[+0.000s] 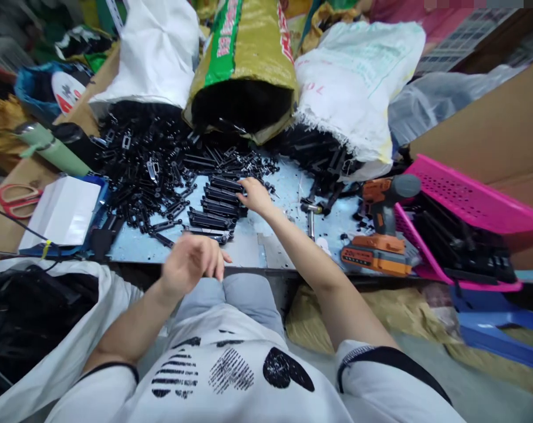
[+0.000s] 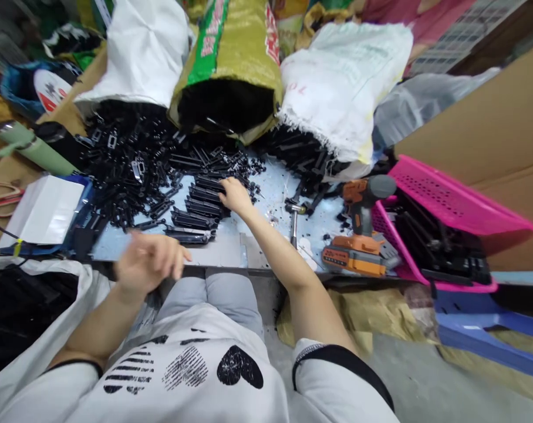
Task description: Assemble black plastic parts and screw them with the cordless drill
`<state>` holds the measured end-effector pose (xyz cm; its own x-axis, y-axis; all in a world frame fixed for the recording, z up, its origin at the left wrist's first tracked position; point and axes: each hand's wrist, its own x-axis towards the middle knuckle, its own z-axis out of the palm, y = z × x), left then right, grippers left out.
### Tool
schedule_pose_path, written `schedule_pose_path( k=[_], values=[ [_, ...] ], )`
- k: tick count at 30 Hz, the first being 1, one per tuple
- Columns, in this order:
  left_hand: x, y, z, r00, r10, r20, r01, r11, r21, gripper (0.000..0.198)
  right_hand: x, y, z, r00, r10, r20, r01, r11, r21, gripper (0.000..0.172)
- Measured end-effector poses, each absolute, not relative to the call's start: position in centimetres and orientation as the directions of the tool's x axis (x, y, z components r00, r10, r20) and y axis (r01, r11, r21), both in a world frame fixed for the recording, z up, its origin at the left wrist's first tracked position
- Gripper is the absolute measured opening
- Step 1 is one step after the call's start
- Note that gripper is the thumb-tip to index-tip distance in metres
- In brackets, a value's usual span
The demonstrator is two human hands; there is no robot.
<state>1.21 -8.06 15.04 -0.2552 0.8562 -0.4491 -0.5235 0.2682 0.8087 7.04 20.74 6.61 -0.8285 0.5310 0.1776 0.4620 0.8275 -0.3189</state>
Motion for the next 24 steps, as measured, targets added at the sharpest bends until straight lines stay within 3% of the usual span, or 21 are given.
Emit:
schedule_pose_path(
  k=[3,5,9,14,19,24],
  values=[
    [1.4,-8.1,12.7,-0.228,0.774,-0.591,-0.649,0.332,0.684,0.033,1.8,21.8,5.8,-0.886,0.463,-0.009,0.449,0.855,-0.261,0.039],
    [1.3,-8.6,10.3,-0.21,0.674,-0.709,-0.759,0.344,0.552,0.024,0.3,23.0,6.2,-0.901,0.433,-0.044,0.428,0.866,-0.259,0.04],
    [1.2,-8.7,6.7,-0.22,0.591,-0.776,-0.894,0.195,0.403,0.02,-0.1,25.2,7.7,-0.937,0.332,-0.111,0.35,0.889,-0.295,0.045],
    [0.8,-4.9,6.1,-0.401,0.411,-0.818,-0.897,0.006,0.443,0.021,-0.7,24.6,7.7,-0.878,0.234,-0.417,0.447,0.71,-0.544,0.084],
    [0.5,-2.2,5.8,-0.474,0.453,-0.755,-0.873,-0.131,0.47,0.025,0.0,21.4,6.0,-0.885,0.185,-0.428,0.446,0.604,-0.661,0.082],
    [1.7,-1.5,5.0,-0.645,0.466,-0.606,-0.76,-0.301,0.577,0.045,3.1,19.1,6.1,-0.877,0.128,-0.463,0.474,0.381,-0.794,0.071]
  ],
)
